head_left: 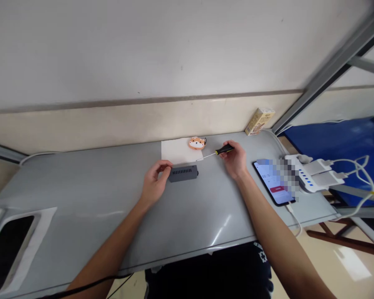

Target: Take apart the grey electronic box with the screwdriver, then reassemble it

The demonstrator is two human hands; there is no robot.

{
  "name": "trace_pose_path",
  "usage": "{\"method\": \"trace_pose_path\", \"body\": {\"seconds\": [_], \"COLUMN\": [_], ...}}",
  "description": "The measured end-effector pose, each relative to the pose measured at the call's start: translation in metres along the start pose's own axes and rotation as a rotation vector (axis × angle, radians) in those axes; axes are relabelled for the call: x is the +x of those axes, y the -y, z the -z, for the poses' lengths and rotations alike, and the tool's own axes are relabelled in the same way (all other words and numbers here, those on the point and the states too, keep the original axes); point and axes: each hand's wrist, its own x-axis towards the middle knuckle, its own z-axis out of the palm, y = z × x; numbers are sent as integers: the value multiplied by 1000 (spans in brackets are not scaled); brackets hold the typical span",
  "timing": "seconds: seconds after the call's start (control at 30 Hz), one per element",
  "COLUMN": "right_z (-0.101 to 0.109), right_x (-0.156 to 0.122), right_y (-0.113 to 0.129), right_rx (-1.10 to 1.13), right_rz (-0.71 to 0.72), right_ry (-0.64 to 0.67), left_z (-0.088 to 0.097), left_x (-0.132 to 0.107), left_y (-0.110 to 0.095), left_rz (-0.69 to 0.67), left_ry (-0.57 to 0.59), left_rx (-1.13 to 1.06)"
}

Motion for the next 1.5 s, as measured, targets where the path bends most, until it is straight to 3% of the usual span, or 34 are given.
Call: {"method": "trace_pose_path", "body": {"seconds": [0.43, 0.7, 0.9, 1.0, 1.13, 1.27, 1.43, 1.5], "right_z": [-2, 1, -1, -1, -4, -11, -17, -17], "right_x": [-1, -1, -4, -3, -10, -40, -79, -85], "right_y": [-4, -13, -14, -11, 5, 19, 3, -7], "right_rx": [-32, -317, -477, -489, -491, -645, -834, -964], "right_rz": [-15, 97, 189, 231, 412, 792, 1092, 1134], "right_ry": [27, 30, 21, -37, -155, -172, 135, 254], "left_z": [10, 9, 26, 29, 23, 15, 5, 2], "left_x": [4, 6, 5, 4, 7, 4, -2, -3], "left_y": [-6, -4, -6, 0, 6, 4, 1, 5], "left_rz": [22, 86, 60, 71, 64, 83, -5, -84], "left_ry": [115, 79, 427, 453, 343, 307, 267, 258], "left_rx": [14, 4, 66, 111, 89, 147, 357, 416]}}
